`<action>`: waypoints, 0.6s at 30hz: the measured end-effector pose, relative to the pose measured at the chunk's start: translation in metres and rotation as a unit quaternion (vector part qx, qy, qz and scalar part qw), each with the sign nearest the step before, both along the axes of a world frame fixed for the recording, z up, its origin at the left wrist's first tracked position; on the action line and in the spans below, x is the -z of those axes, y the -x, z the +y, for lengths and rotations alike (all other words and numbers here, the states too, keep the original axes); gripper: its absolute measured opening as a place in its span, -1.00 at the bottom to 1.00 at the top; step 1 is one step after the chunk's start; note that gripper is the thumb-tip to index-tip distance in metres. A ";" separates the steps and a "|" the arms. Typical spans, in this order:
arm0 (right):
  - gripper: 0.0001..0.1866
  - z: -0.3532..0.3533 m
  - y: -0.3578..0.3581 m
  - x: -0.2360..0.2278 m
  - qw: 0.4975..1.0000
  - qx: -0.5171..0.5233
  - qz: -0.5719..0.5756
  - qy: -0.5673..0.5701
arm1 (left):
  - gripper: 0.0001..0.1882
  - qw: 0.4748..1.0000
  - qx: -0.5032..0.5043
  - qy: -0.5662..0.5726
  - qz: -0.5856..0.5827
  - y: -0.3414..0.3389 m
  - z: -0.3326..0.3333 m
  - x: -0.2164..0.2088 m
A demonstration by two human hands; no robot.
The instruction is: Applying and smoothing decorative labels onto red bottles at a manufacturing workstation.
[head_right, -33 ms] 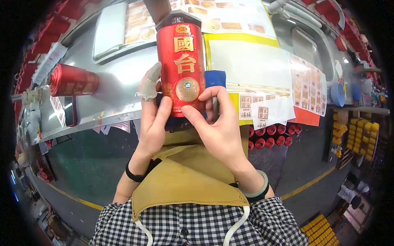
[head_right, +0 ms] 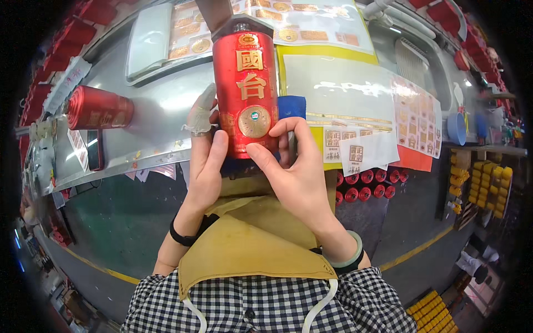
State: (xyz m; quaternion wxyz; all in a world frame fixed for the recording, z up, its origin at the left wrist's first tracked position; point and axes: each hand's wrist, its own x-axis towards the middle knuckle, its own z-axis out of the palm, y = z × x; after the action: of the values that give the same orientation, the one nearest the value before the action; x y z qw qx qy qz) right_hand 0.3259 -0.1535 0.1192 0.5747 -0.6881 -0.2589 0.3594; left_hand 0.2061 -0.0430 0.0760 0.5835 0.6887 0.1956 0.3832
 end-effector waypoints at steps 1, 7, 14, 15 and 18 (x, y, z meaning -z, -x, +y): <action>-0.65 0.000 0.000 0.000 1.000 0.002 -0.005 -0.003 | -0.22 0.999 0.004 0.027 0.021 0.003 0.001 0.005; -0.65 0.000 0.003 -0.001 1.000 0.010 0.024 -0.010 | -0.27 0.995 -0.011 -0.035 0.098 0.004 0.000 0.007; -0.65 -0.015 -0.010 -0.017 0.977 0.016 -0.208 -0.036 | -0.04 0.999 0.016 -0.025 0.029 0.017 -0.001 0.019; -0.65 -0.017 -0.009 -0.020 0.977 0.017 -0.209 -0.034 | -0.04 0.998 -0.011 -0.040 0.050 0.014 -0.003 0.023; -0.77 -0.021 0.000 -0.025 0.960 0.046 -0.271 -0.048 | -0.05 0.995 -0.059 -0.073 0.046 0.008 -0.005 0.024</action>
State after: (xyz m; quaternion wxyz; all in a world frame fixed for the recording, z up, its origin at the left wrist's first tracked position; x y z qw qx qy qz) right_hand 0.3254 -0.1747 0.1445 0.5313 -0.7427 -0.3894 0.1199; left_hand 0.1978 -0.0484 0.0524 0.4986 0.7339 0.2339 0.3976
